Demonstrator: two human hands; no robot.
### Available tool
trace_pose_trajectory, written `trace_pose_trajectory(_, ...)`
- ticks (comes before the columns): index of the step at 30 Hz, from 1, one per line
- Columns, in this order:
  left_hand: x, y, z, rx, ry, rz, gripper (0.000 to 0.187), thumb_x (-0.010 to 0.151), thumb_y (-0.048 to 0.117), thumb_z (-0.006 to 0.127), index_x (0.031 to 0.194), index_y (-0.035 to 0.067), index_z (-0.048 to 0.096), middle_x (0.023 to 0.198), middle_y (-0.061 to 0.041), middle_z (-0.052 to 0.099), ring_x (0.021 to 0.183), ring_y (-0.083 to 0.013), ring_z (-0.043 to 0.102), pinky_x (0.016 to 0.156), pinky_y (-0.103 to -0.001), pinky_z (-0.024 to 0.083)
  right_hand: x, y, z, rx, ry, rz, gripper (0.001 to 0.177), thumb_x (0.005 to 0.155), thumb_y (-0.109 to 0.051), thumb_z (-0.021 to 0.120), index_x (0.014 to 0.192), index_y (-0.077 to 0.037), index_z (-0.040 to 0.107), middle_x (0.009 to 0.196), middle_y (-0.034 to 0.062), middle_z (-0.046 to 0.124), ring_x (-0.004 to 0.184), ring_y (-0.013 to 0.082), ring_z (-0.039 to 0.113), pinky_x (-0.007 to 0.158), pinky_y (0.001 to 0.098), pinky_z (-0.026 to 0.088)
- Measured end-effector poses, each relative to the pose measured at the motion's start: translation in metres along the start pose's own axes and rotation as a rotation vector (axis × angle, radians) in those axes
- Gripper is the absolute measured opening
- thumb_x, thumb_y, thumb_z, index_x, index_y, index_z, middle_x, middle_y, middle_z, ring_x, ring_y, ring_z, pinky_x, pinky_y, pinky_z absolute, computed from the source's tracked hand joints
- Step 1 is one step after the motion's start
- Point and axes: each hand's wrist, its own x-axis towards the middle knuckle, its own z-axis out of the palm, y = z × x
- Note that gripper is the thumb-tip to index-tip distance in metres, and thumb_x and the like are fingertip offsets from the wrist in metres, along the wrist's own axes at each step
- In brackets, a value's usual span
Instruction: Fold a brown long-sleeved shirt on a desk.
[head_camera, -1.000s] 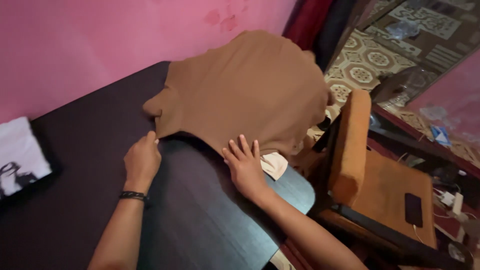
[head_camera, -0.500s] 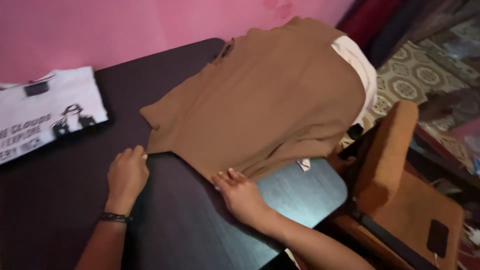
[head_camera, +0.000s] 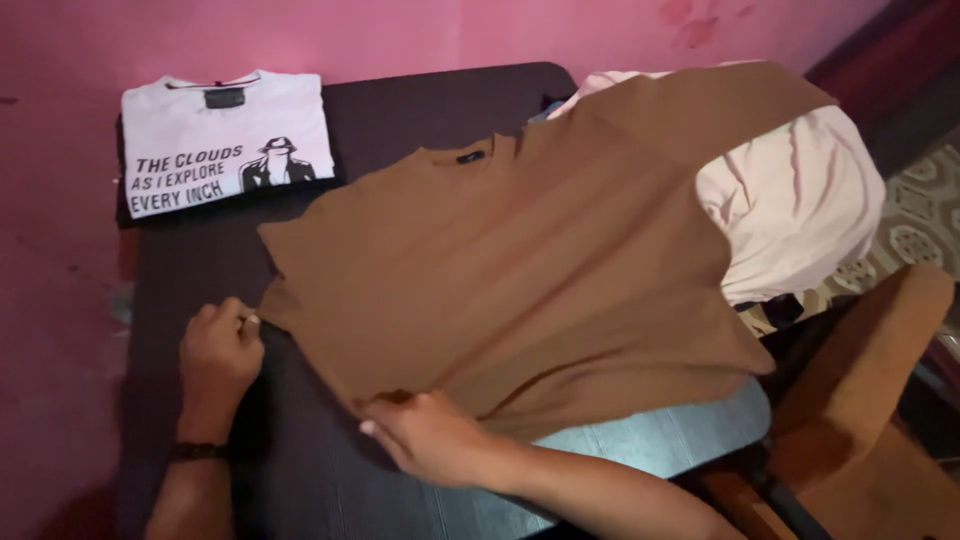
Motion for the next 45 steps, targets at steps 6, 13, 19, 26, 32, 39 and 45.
trace_pose_trajectory(6, -0.012, 0.002, -0.005, -0.143, 0.13, 0.082, 0.004, 0.091, 0.009, 0.067, 0.093, 0.006, 0.069, 0.097, -0.016, 0.064, 0.088, -0.0384, 0.058, 0.084, -0.049, 0.045, 0.01, 0.01, -0.045, 0.151, -0.195, -0.196, 0.052, 0.109, -0.04, 0.034, 0.143, -0.006, 0.053, 0.151, 0.0153, 0.055, 0.138, 0.0287, 0.056, 0.116, 0.037, 0.039)
trace_pose_trajectory(13, -0.017, 0.044, -0.007, 0.188, 0.263, 0.036, 0.039, 0.105, 0.048, 0.062, 0.131, 0.02, 0.071, 0.108, -0.011, 0.064, 0.095, -0.0343, 0.067, 0.071, -0.051, 0.056, -0.007, 0.169, -0.142, -0.749, 0.541, 0.133, 0.051, 0.102, -0.044, 0.064, 0.144, -0.015, 0.061, 0.145, 0.0298, 0.051, 0.142, 0.051, 0.041, 0.117, 0.0665, 0.016)
trace_pose_trajectory(19, -0.013, 0.095, -0.033, 0.133, -0.122, 0.051, 0.088, 0.09, 0.067, 0.058, 0.16, 0.015, 0.042, 0.155, -0.026, 0.045, 0.142, -0.0462, 0.045, 0.1, -0.07, 0.041, -0.034, 0.263, -0.147, -0.786, 0.243, 0.759, 0.076, 0.099, -0.079, 0.028, 0.162, -0.035, 0.031, 0.17, 0.0204, 0.018, 0.158, 0.0453, 0.006, 0.119, 0.0742, 0.002)
trace_pose_trajectory(26, -0.015, 0.078, -0.017, 0.131, -0.112, 0.045, 0.077, 0.093, 0.066, 0.057, 0.15, 0.014, 0.053, 0.156, -0.022, 0.049, 0.148, -0.0409, 0.041, 0.106, -0.068, 0.037, -0.026, 0.255, -0.133, -0.783, 0.225, 0.723, 0.073, 0.099, -0.075, 0.032, 0.161, -0.037, 0.032, 0.168, 0.0202, 0.025, 0.156, 0.0458, 0.014, 0.118, 0.0738, 0.01)
trace_pose_trajectory(32, -0.02, 0.069, -0.008, 0.103, -0.118, 0.043, 0.075, 0.095, 0.066, 0.056, 0.15, 0.016, 0.051, 0.159, -0.019, 0.046, 0.15, -0.0385, 0.038, 0.107, -0.069, 0.034, -0.022, 0.235, -0.084, -0.806, 0.174, 0.636, 0.077, 0.098, -0.061, 0.044, 0.164, -0.027, 0.026, 0.165, 0.0288, 0.024, 0.154, 0.0516, 0.016, 0.117, 0.0723, 0.018)
trace_pose_trajectory(39, -0.02, 0.059, -0.009, -0.025, -0.12, 0.036, 0.064, 0.095, 0.052, 0.065, 0.148, 0.016, 0.055, 0.157, -0.013, 0.049, 0.15, -0.0333, 0.038, 0.112, -0.061, 0.03, -0.004, 0.065, -0.059, 0.151, 0.288, 0.305, 0.047, 0.104, -0.014, 0.04, 0.148, 0.002, 0.049, 0.149, 0.0311, 0.047, 0.146, 0.0448, 0.037, 0.119, 0.0532, 0.031)
trace_pose_trajectory(45, -0.019, 0.043, 0.006, -0.167, -0.114, -0.003, 0.048, 0.095, 0.028, 0.068, 0.142, 0.023, 0.06, 0.148, 0.0, 0.059, 0.148, -0.0237, 0.044, 0.117, -0.056, 0.024, 0.018, 0.084, -0.068, -0.05, -0.02, 0.294, 0.026, 0.099, -0.022, 0.057, 0.111, -0.01, 0.076, 0.1, 0.0127, 0.079, 0.099, 0.0309, 0.075, 0.08, 0.041, 0.061)
